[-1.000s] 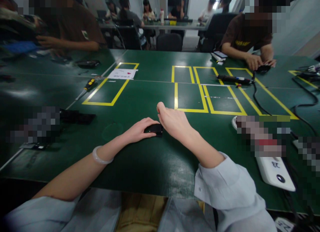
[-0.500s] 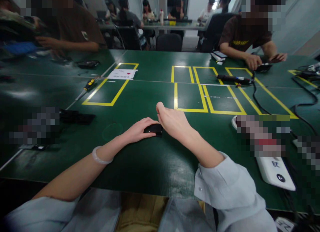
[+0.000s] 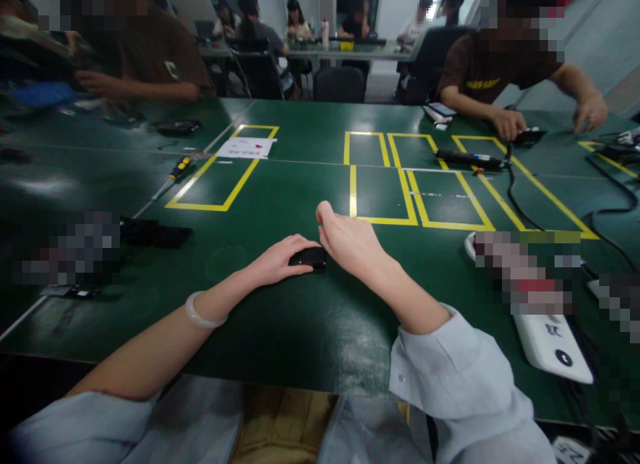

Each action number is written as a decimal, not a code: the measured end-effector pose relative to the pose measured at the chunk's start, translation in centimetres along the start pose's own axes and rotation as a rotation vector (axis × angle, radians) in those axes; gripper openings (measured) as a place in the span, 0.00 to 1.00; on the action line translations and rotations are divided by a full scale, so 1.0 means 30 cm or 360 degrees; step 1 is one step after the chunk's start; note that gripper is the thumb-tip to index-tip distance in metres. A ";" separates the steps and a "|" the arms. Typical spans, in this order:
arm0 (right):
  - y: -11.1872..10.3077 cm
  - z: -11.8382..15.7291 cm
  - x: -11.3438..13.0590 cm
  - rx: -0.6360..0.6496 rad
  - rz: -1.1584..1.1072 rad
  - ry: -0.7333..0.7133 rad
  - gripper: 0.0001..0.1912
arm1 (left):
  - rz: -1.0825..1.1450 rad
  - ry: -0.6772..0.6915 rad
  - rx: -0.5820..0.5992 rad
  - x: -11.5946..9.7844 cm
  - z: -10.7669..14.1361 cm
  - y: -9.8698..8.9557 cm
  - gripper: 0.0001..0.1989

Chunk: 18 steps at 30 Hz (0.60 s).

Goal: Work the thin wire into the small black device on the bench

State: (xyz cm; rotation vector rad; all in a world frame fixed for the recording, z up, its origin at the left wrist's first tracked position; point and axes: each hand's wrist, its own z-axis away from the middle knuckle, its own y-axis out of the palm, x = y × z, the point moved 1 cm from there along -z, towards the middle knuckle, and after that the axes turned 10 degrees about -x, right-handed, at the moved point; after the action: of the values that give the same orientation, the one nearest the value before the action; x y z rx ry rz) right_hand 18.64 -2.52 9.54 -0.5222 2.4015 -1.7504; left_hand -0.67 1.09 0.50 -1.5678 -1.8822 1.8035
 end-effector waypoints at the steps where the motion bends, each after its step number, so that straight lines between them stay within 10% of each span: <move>1: -0.003 0.002 0.000 -0.0011 -0.0014 -0.0004 0.14 | 0.0004 0.0000 0.0000 0.000 0.001 0.000 0.22; 18: -0.007 0.005 0.002 -0.0016 -0.0011 -0.0025 0.14 | 0.0022 -0.0005 -0.0004 -0.001 0.002 0.002 0.22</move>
State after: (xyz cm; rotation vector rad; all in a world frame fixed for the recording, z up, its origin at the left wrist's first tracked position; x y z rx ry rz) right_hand 18.67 -2.74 9.71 -0.5442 2.4017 -1.7312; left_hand -0.66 1.02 0.45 -1.5840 -1.8799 1.8109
